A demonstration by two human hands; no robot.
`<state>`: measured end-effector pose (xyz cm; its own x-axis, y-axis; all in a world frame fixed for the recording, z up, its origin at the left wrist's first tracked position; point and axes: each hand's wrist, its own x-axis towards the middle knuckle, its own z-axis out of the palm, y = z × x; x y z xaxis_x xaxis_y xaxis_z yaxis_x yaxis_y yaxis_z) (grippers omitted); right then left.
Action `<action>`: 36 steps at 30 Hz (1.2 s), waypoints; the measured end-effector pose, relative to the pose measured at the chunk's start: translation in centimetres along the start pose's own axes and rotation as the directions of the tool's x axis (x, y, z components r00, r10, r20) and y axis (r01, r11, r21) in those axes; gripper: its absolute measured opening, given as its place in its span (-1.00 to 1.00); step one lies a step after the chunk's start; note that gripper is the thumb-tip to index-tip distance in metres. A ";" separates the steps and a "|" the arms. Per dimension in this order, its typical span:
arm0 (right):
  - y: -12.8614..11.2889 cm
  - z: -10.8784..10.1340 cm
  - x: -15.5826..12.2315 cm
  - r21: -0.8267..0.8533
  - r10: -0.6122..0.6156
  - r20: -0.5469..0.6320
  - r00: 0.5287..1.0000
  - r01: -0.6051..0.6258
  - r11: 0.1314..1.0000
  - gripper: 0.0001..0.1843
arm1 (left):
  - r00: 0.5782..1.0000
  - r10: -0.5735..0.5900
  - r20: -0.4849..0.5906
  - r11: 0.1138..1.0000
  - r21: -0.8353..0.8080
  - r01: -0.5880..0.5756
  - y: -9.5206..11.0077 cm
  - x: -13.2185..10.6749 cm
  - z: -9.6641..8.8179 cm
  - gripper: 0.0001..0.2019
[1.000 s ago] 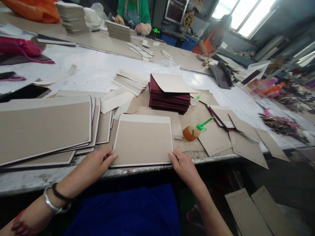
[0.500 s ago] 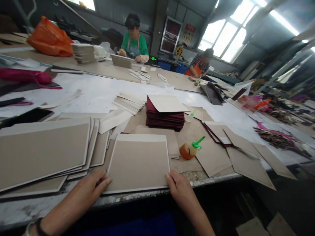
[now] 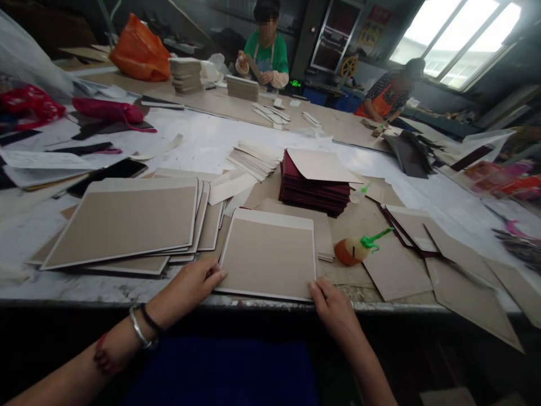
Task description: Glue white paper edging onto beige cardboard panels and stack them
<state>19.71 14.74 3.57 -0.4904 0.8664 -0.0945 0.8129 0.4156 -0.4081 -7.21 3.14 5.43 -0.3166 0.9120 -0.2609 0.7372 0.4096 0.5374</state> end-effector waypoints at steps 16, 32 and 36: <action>-0.3 -0.1 -0.2 0.014 -0.005 -0.004 1.000 0.005 1.000 -0.69 | 0.956 0.216 -0.197 0.956 0.243 -0.166 -0.5 -1.1 2.4 -0.76; -0.6 -0.3 -0.3 0.056 0.003 -0.016 1.000 -0.002 0.998 -0.71 | 0.744 0.579 -0.334 0.797 0.423 -0.430 -4.5 -0.2 5.2 -0.61; -0.6 -0.2 -0.2 0.084 0.012 0.012 1.000 -0.013 0.996 -0.69 | 0.699 0.603 -0.385 0.785 0.442 -0.434 -4.5 0.2 5.3 -0.63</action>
<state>19.34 14.36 3.99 -0.4840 0.8680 -0.1108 0.7902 0.3792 -0.4814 -7.44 1.35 -1.25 -0.0061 0.8929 0.4503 0.9800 -0.0841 0.1802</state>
